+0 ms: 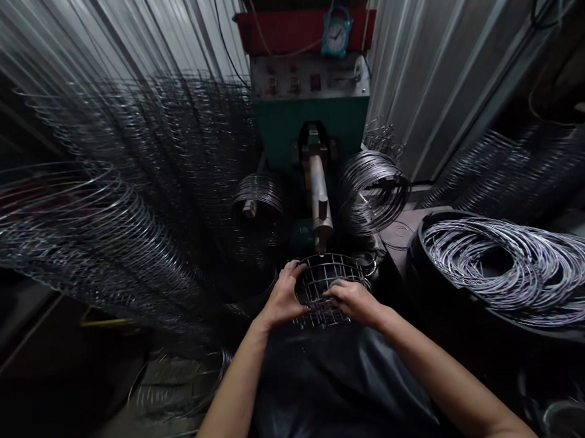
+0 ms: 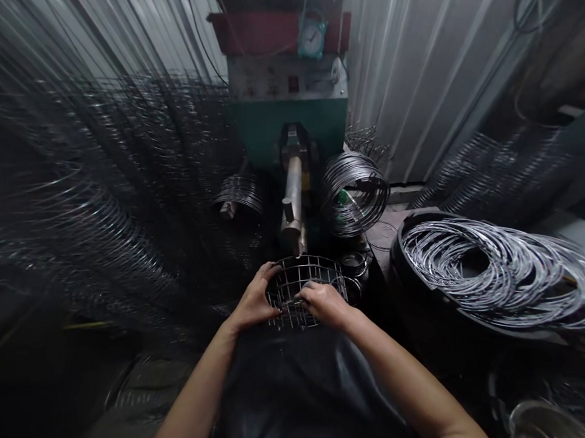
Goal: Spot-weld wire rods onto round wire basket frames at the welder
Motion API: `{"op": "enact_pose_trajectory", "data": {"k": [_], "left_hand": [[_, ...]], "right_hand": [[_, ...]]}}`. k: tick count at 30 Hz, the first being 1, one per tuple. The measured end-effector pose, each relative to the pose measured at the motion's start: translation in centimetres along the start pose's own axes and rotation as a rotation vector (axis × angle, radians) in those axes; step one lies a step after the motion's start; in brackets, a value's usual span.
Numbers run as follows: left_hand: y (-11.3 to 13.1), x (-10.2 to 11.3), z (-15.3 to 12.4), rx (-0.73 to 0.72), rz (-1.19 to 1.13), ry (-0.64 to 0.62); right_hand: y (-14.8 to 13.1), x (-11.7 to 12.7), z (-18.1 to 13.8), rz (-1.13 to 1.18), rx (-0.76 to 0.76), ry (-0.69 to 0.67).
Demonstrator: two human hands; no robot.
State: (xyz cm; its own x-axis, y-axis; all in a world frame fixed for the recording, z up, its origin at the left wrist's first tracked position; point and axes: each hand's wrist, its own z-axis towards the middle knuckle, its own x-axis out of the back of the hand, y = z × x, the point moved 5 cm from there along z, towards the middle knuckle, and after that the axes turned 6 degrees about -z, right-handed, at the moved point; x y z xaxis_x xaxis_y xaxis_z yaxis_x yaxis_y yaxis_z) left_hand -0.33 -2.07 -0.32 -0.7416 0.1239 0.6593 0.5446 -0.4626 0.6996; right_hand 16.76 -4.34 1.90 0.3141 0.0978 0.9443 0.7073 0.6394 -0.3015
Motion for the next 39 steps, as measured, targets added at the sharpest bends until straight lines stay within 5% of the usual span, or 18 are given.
{"op": "enact_pose_trajectory", "data": {"k": [19, 25, 32, 36, 39], "left_hand": [[-1.6, 0.6, 4.1, 0.112, -0.006, 0.096], [-1.9, 0.7, 4.7, 0.126, -0.041, 0.133], [-2.6, 1.2, 5.9, 0.169, -0.045, 0.165], [-3.5, 1.5, 6.7, 0.204, -0.048, 0.191], [-3.7, 1.5, 7.1, 0.208, -0.038, 0.185]], "right_hand": [[2.6, 1.0, 3.4, -0.002, -0.198, 0.119], [4.7, 1.0, 0.4, 0.451, -0.418, 0.450], [7.3, -7.3, -8.0, 1.374, -0.945, 0.310], [7.9, -8.9, -9.8, 1.495, -1.027, 0.277], [8.1, -8.1, -10.5, 1.377, -1.020, 0.339]]}}
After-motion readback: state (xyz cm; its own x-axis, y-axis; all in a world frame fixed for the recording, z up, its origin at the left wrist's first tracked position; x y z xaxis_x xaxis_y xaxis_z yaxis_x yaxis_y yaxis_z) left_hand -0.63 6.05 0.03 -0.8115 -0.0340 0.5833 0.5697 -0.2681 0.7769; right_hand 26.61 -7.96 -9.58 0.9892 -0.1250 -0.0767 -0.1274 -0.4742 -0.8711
